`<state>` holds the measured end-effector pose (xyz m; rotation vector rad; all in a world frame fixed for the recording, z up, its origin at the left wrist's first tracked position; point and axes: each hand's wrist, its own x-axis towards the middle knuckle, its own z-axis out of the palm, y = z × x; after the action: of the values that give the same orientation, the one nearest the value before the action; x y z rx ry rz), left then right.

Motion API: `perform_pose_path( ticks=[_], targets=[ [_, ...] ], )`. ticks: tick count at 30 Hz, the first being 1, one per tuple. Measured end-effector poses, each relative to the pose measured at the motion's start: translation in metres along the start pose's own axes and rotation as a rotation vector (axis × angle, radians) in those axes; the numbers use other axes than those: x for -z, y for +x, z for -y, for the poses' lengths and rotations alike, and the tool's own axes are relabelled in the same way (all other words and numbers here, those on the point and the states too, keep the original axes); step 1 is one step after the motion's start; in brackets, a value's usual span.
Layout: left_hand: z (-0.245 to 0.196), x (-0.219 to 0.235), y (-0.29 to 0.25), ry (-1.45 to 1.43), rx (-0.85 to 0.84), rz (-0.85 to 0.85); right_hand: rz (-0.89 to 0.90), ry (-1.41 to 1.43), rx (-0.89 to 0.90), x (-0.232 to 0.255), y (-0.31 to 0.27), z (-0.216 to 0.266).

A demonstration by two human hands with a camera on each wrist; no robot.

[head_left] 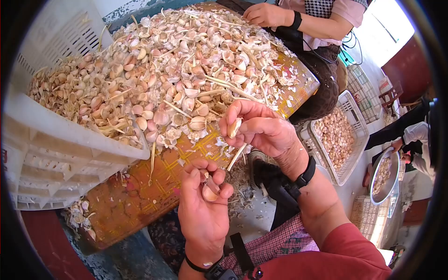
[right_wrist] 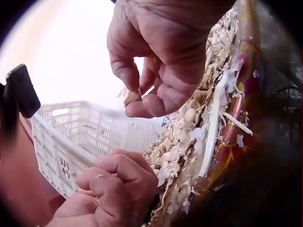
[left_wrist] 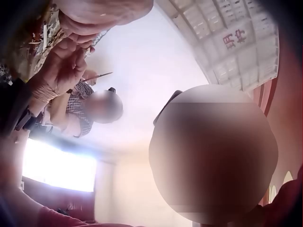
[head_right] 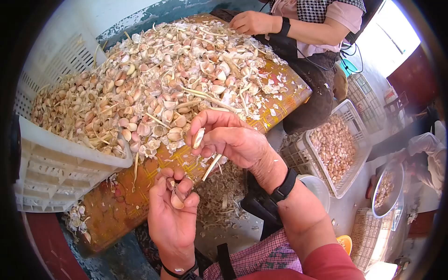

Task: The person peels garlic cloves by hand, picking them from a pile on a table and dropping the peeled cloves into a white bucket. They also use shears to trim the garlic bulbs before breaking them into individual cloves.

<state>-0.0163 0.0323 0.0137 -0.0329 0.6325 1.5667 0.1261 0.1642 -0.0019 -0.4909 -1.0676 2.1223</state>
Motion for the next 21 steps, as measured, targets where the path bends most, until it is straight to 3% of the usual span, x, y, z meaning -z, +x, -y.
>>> perform_pose_path(
  ticks=[2,3,6,7,9,11,13,17,20,21],
  targets=[
    [-0.004,0.007,0.004,-0.02,0.034,-0.01,0.144,0.127,0.045,0.005,0.003,-0.006],
    [-0.007,0.012,0.007,-0.051,0.036,0.055,0.121,0.131,0.049,0.002,0.003,-0.003],
    [-0.019,0.014,0.011,-0.145,0.046,0.123,-0.1,-0.071,0.132,-0.005,-0.024,0.03],
    [-0.028,0.021,0.016,-0.168,0.059,0.235,-0.169,-0.172,0.151,-0.003,-0.041,0.045],
    [-0.042,0.028,0.019,-0.253,0.098,0.27,-0.286,-0.241,0.309,0.0,-0.094,0.066],
    [-0.055,0.035,0.02,-0.223,0.073,0.305,-0.572,-0.383,0.471,-0.011,-0.154,0.071],
    [-0.061,0.039,0.02,-0.175,0.038,0.282,-0.904,-0.577,0.506,-0.003,-0.205,0.061],
    [-0.063,0.045,0.024,-0.145,0.061,0.272,-1.247,-0.78,0.38,0.043,-0.278,0.004],
    [-0.053,0.047,0.026,-0.168,0.104,0.291,-1.272,-0.748,0.278,0.086,-0.317,-0.041],
    [-0.059,0.049,0.028,-0.173,0.109,0.302,-1.275,-1.317,0.002,0.096,-0.323,-0.056]
  ],
)
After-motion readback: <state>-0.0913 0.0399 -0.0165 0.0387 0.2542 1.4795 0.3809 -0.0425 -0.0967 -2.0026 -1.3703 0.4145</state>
